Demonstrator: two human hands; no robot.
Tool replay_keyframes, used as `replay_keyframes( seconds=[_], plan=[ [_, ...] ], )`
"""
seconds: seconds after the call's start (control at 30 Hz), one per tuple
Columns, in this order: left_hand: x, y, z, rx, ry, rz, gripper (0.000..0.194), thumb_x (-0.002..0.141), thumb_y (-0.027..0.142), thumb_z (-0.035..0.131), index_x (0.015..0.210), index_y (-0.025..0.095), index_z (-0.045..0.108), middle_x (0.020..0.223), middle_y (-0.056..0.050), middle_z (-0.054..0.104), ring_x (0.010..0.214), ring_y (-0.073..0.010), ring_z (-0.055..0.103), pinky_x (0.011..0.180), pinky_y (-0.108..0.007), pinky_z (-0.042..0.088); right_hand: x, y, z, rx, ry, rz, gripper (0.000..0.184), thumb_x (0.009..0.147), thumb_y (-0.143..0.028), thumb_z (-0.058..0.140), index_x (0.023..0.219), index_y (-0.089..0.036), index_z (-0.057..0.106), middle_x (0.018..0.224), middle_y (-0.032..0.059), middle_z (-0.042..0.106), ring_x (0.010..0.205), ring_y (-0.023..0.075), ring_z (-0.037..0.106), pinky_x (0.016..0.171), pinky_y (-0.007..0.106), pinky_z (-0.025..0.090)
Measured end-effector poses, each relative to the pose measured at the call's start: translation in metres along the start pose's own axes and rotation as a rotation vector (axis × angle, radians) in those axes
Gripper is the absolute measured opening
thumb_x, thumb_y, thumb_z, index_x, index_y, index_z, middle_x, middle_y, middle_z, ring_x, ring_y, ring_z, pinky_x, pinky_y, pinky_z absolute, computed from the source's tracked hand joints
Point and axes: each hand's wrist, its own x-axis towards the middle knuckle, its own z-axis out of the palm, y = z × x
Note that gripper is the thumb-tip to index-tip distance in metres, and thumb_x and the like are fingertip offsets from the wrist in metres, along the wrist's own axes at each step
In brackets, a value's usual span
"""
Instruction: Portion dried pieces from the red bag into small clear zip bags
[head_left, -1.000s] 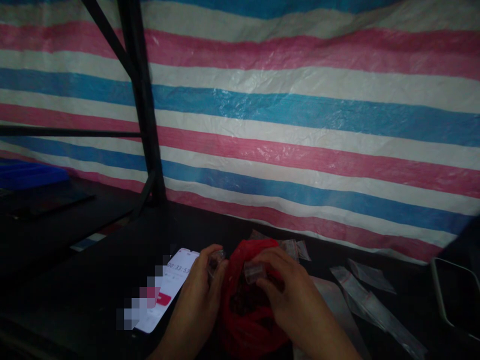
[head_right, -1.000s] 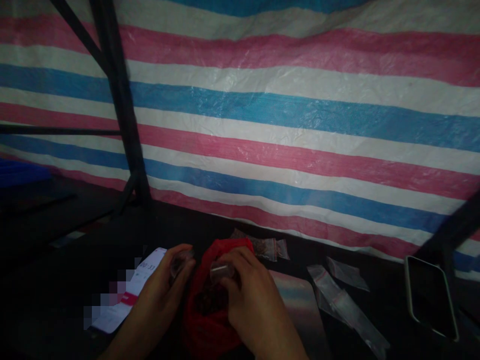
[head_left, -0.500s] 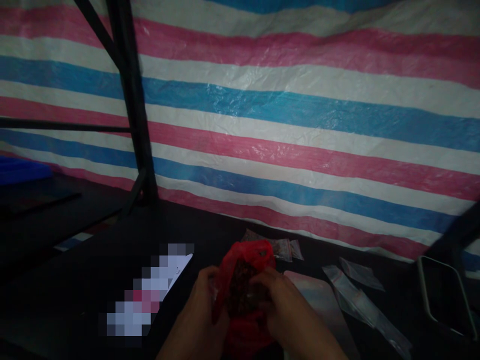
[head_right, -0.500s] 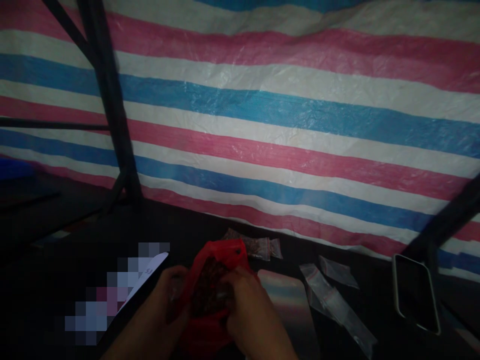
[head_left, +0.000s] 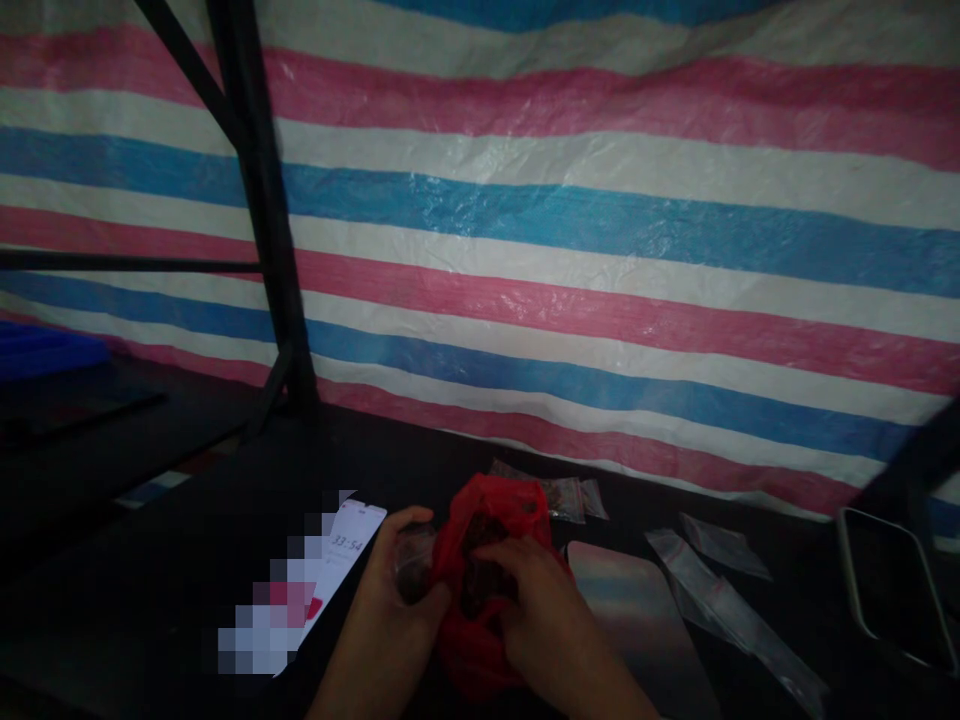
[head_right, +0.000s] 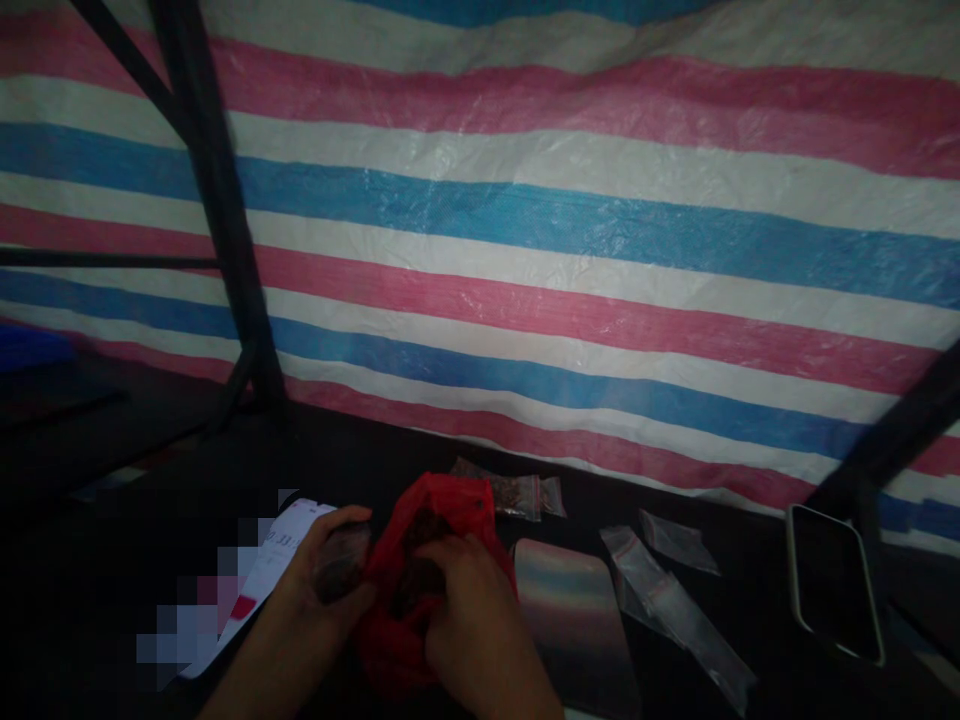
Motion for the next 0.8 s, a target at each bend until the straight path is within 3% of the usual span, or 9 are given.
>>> replay_keyframes(
  seconds=[0.1, 0.23, 0.33, 0.43, 0.6, 0.8],
  plan=[
    [0.002, 0.0, 0.0, 0.022, 0.02, 0.035, 0.052, 0.08, 0.033, 0.071, 0.128, 0.029, 0.051, 0.097, 0.002, 0.069, 0.092, -0.0207, 0.075, 0.08, -0.033, 0.063, 0.004, 0.004, 0.0, 0.245, -0.027, -0.002, 0.063, 0.069, 0.009, 0.049, 0.113, -0.022, 0.081, 0.11, 0.0063, 0.083, 0.104, 0.0233, 0.078, 0.094, 0.034, 0.059],
    [0.001, -0.003, -0.002, 0.063, -0.016, 0.11, 0.053, 0.088, 0.033, 0.066, 0.137, 0.031, 0.044, 0.118, -0.003, 0.068, 0.113, -0.0236, 0.072, 0.095, -0.038, 0.061, 0.008, 0.001, -0.017, 0.403, -0.022, 0.033, 0.045, 0.081, -0.001, 0.06, 0.114, -0.023, 0.081, 0.101, 0.0041, 0.084, 0.096, 0.0226, 0.079, 0.09, 0.034, 0.061],
    [0.0, -0.008, -0.002, 0.165, -0.136, 0.115, 0.043, 0.093, 0.029, 0.061, 0.135, 0.027, 0.051, 0.125, -0.007, 0.069, 0.119, -0.0254, 0.07, 0.104, -0.043, 0.057, 0.007, -0.008, -0.034, 0.429, 0.009, 0.079, 0.042, 0.085, -0.008, 0.064, 0.121, -0.023, 0.078, 0.111, 0.0054, 0.082, 0.102, 0.0232, 0.078, 0.096, 0.038, 0.06],
    [-0.001, -0.013, -0.001, 0.194, -0.219, 0.146, 0.03, 0.098, 0.032, 0.056, 0.127, 0.025, 0.059, 0.126, -0.01, 0.071, 0.118, -0.0267, 0.07, 0.104, -0.044, 0.057, 0.004, -0.021, -0.039, 0.488, -0.045, 0.035, 0.041, 0.085, -0.008, 0.063, 0.121, -0.025, 0.076, 0.123, 0.0056, 0.079, 0.11, 0.0225, 0.076, 0.1, 0.038, 0.06],
    [0.0, -0.016, -0.003, 0.196, -0.192, 0.135, 0.033, 0.092, 0.028, 0.061, 0.124, 0.024, 0.066, 0.122, -0.012, 0.076, 0.113, -0.0294, 0.074, 0.097, -0.044, 0.06, 0.003, -0.039, -0.023, 0.228, -0.029, -0.087, 0.05, 0.078, 0.002, 0.06, 0.113, -0.029, 0.079, 0.115, 0.0039, 0.073, 0.107, 0.0216, 0.073, 0.098, 0.036, 0.059],
    [0.002, -0.013, -0.003, 0.206, -0.146, 0.17, 0.036, 0.084, 0.022, 0.063, 0.12, 0.023, 0.07, 0.123, -0.014, 0.078, 0.117, -0.0319, 0.073, 0.101, -0.047, 0.058, 0.009, -0.055, -0.008, -0.039, -0.096, -0.245, 0.069, 0.074, 0.011, 0.047, 0.121, -0.03, 0.077, 0.125, 0.0067, 0.069, 0.113, 0.0245, 0.072, 0.099, 0.039, 0.06]
  ],
)
